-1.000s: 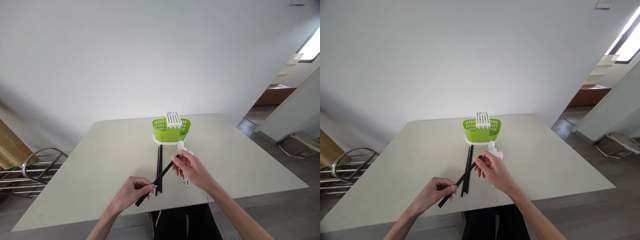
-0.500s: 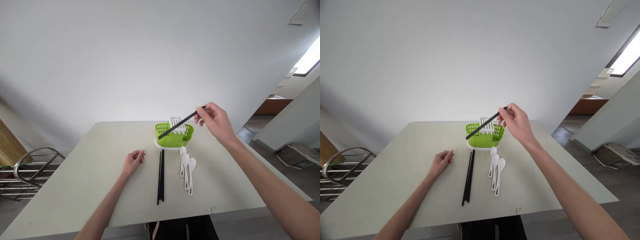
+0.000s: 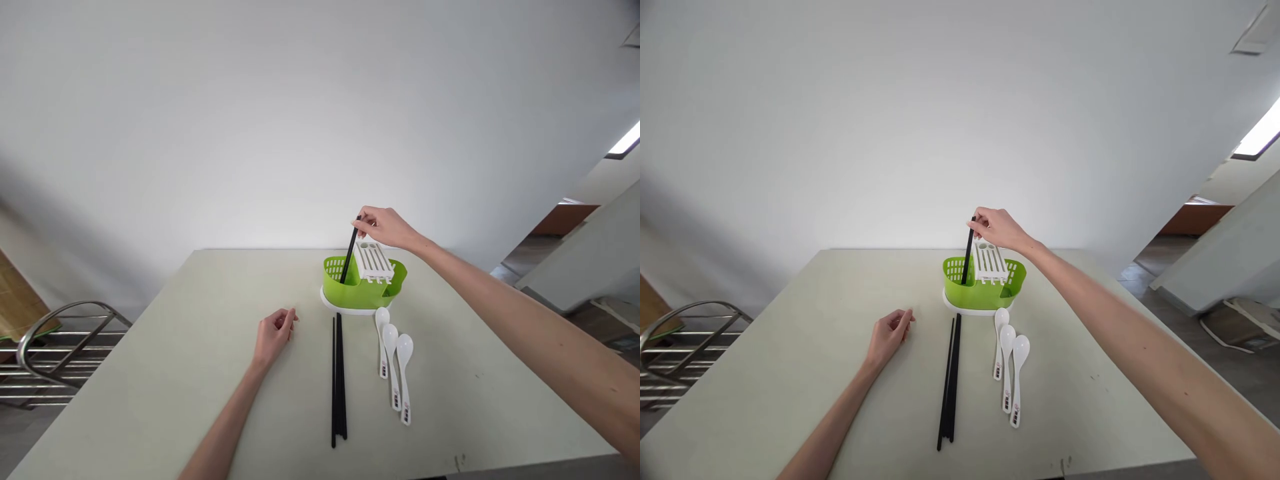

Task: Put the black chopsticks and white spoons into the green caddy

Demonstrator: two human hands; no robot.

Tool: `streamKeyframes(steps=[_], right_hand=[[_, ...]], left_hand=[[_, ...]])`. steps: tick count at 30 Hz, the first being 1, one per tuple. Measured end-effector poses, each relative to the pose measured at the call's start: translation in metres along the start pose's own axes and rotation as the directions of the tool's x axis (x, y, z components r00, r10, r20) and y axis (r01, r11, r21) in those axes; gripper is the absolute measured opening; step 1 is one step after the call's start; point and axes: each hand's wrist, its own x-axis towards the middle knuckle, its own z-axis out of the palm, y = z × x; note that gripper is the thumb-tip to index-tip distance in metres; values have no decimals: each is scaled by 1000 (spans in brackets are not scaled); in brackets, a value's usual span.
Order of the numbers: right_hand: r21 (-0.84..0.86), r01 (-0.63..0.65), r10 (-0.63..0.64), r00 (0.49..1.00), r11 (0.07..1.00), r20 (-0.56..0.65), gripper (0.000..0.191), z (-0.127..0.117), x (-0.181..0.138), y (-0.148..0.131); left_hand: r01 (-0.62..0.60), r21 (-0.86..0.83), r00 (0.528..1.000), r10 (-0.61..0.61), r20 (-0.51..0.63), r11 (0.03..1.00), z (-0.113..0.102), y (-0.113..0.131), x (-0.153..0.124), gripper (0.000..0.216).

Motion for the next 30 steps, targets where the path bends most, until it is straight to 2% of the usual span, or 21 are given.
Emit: streamKeyframes(steps=[5, 9, 15, 19, 22, 24, 25, 27, 28, 30], right_hand=[[-38, -9, 14, 989, 999, 144, 26, 14, 19, 14], [-63, -33, 43, 986, 997, 164, 24, 20, 27, 21], [-114, -104, 116, 988, 988, 103, 24, 27, 37, 32], [-160, -174, 163, 983, 972, -79, 20, 23, 27, 23], [-160, -137, 100, 971, 978, -219, 21, 14, -3, -3], [-113, -74, 47, 974, 991, -224, 18, 11, -35, -27], [-73, -40, 25, 980, 997, -198, 16, 13, -55, -39], [62, -3, 6, 999, 998, -54, 18, 25, -97, -59], [139, -17, 12, 999, 990, 38, 19, 36, -119, -67], [220, -128, 87, 979, 967, 187, 18, 67, -161, -75]], left_hand=[[18, 5, 1000, -18, 12, 1000, 1, -2, 2, 53], [29, 19, 1000, -29, 4, 999, 3, -3, 3, 53], [32, 40, 999, -32, 4, 999, 3, -2, 3, 53], [22, 45, 1000, -22, 5, 999, 3, -2, 4, 53], [14, 52, 1000, -14, 4, 999, 3, -2, 4, 53], [7, 59, 1000, -7, 1, 998, 4, -1, 4, 53], [5, 61, 1000, -5, 0, 998, 4, -1, 4, 53], [2, 62, 1000, -2, 1, 998, 5, 1, 4, 53], [0, 63, 1000, 0, 2, 998, 6, 2, 4, 53], [-10, 66, 1000, 10, 1, 998, 7, 3, 2, 52]])
